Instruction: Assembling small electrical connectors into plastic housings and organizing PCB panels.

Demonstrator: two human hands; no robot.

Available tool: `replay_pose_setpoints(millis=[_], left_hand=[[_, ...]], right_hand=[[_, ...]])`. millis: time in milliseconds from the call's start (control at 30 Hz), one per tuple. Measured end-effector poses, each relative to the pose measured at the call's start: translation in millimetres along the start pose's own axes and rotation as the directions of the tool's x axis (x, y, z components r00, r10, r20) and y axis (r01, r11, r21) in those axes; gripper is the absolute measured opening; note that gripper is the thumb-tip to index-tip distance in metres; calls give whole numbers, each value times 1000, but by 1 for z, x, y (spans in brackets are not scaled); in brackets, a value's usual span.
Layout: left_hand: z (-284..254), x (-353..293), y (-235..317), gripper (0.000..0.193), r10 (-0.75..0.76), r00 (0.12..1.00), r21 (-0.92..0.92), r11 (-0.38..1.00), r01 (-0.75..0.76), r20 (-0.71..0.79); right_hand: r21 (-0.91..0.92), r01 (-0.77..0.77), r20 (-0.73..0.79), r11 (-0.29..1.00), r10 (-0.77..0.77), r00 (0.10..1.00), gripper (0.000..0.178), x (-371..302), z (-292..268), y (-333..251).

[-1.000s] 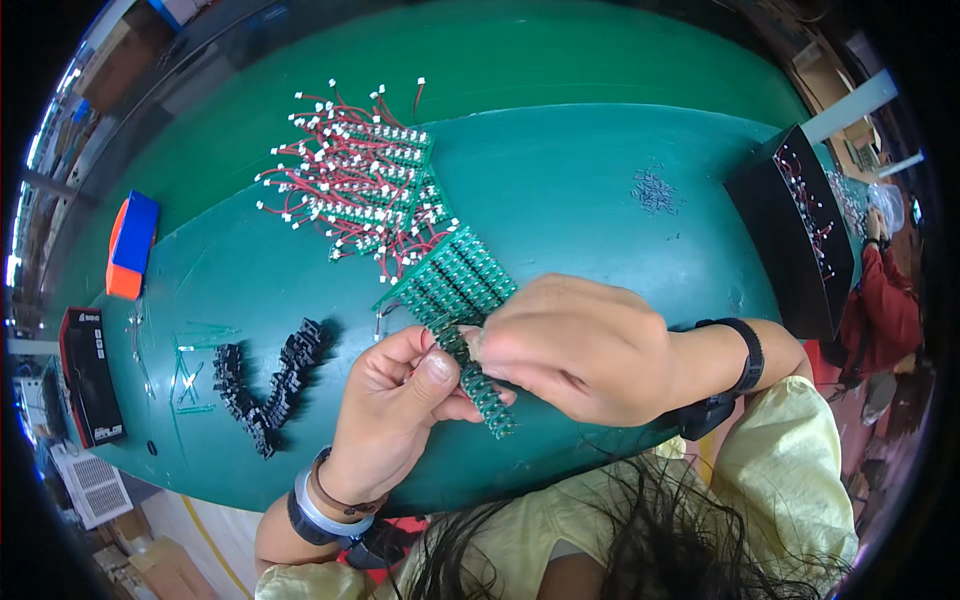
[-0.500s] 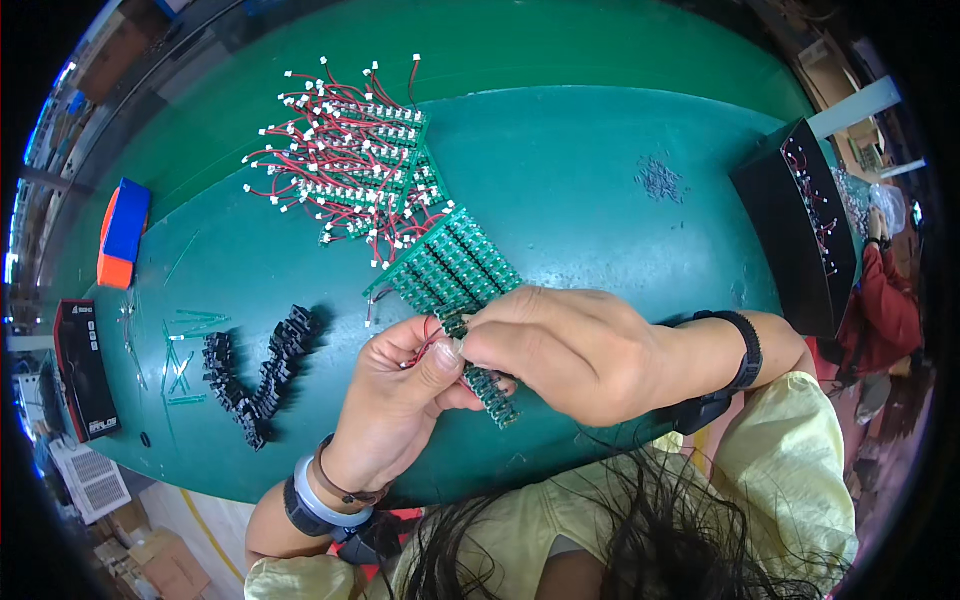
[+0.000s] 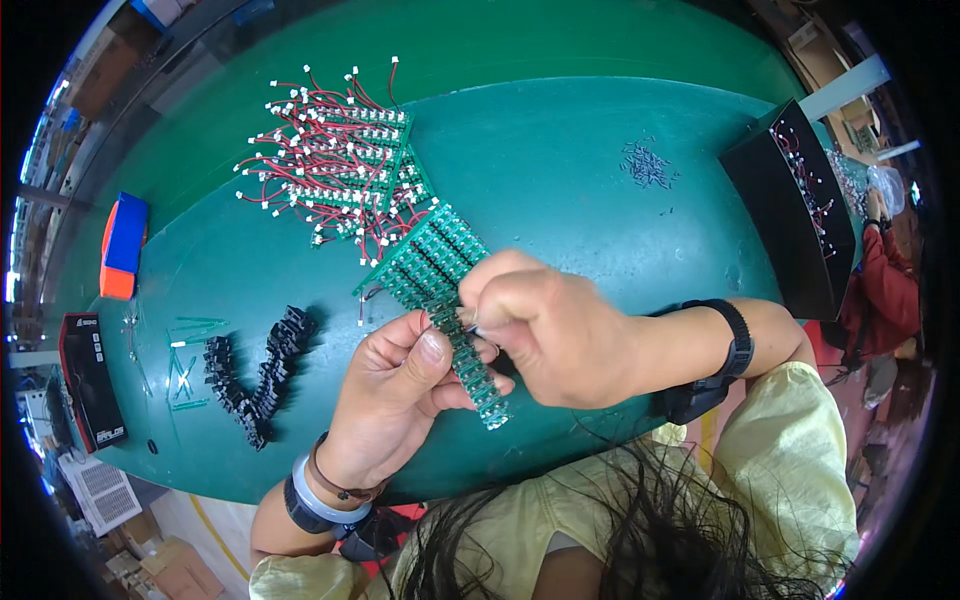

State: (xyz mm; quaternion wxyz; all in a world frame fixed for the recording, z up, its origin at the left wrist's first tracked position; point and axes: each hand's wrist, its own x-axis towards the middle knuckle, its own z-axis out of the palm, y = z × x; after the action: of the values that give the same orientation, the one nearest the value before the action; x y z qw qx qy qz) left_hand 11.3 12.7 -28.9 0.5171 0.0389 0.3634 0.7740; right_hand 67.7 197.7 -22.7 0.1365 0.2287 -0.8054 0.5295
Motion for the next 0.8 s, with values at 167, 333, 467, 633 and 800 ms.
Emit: replay_pose_setpoints(millis=[167, 333, 467, 633, 800], left_hand=[[-1, 0, 1, 29, 8, 996, 14, 1000, -10, 84], [3, -3, 11, 31, 9, 999, 36, 999, -10, 31], [5, -1, 8, 31, 26, 1000, 32, 999, -26, 7], [8, 4, 2, 32, 68, 998, 104, 992, -68, 9], [6, 3, 0, 32, 144, 990, 85, 986, -144, 8]], right_hand=[[-32, -37, -50, 999, 35, 998, 26, 0, -4, -14], [-451, -3, -222, 892, -109, 969, 11, 0, -44, -12], [-720, -307, -316, 623, 100, 943, 19, -34, -103, 13], [-830, -220, -249, 512, 12, 968, 28, -37, -92, 5], [-279, -138, -206, 950, 81, 975, 26, 1, -45, -34]])
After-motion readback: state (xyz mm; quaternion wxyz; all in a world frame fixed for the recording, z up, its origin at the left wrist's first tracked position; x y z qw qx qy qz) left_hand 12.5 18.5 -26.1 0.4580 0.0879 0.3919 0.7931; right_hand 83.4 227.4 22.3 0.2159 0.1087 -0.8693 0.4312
